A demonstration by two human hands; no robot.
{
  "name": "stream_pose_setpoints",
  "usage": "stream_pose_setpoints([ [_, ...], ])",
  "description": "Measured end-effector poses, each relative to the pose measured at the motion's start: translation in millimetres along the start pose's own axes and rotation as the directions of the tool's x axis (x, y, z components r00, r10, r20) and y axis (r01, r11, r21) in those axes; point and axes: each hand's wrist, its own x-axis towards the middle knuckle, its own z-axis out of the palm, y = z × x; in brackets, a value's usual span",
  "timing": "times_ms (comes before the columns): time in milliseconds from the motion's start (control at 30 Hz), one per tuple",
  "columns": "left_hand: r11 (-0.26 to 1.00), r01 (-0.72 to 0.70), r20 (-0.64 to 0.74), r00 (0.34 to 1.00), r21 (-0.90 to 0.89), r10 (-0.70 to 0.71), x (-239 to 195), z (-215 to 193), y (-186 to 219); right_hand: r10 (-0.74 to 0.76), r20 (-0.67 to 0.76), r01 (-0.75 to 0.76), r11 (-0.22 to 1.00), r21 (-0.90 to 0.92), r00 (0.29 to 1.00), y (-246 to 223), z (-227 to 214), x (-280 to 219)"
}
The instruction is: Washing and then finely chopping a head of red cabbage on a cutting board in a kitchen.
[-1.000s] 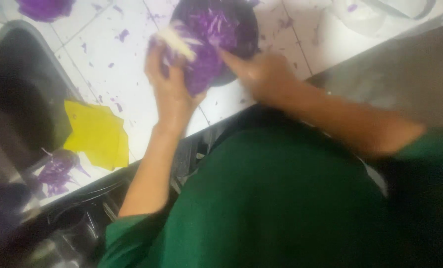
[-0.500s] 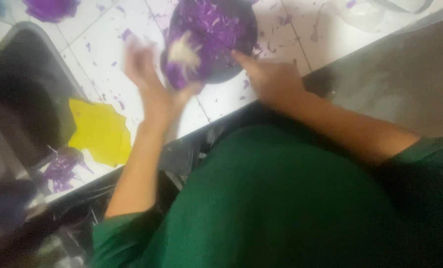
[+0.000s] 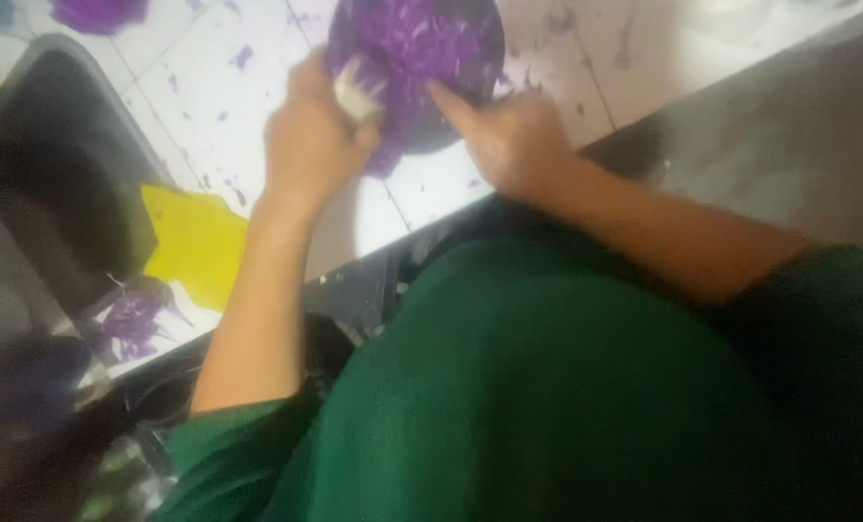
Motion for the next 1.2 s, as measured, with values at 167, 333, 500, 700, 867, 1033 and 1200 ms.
stream_pose_setpoints([
  [167,0.998,0.050,0.041,0.998,-0.044,-0.048,1.0,-0.9,4.3,-0.048,-0.031,0.046,0.996,-0.083,0.998,-0.5,1.4,5.3],
  [333,0.999,0.016,0.011,1.000,-0.029,-0.016,-0.3,6.4,-0.7,-0.055,-0.013,0.055,0.997,0.051,0.998,2.1,-8.0,4.9],
  [500,0.999,0.003,-0.024,1.000,-0.035,-0.003,7.0,5.5,-4.2,-0.068,0.101,0.071,0.997,-0.027,0.993,0.3,-6.4,7.1],
  [700,1.000,-0.012,-0.027,1.000,-0.015,0.012,5.7,13.4,-3.0,-0.012,0.060,0.003,0.988,0.156,0.998,0.1,-10.2,-2.4],
  [867,0.999,-0.034,-0.048,0.998,-0.022,0.032,-0.8,6.4,-9.4,0.165,0.394,-0.144,0.986,-0.083,0.904,-10.7,-7.4,-10.0],
  [1033,0.999,-0.047,-0.067,0.997,-0.006,0.046,5.1,8.1,1.4,0.082,0.257,-0.111,0.989,0.101,0.963,-2.4,-9.4,1.1],
  [1200,0.999,-0.022,-0.034,0.999,-0.026,0.021,0.2,12.2,3.0,0.125,0.307,-0.123,0.992,-0.026,0.944,-8.2,-9.3,-7.8],
])
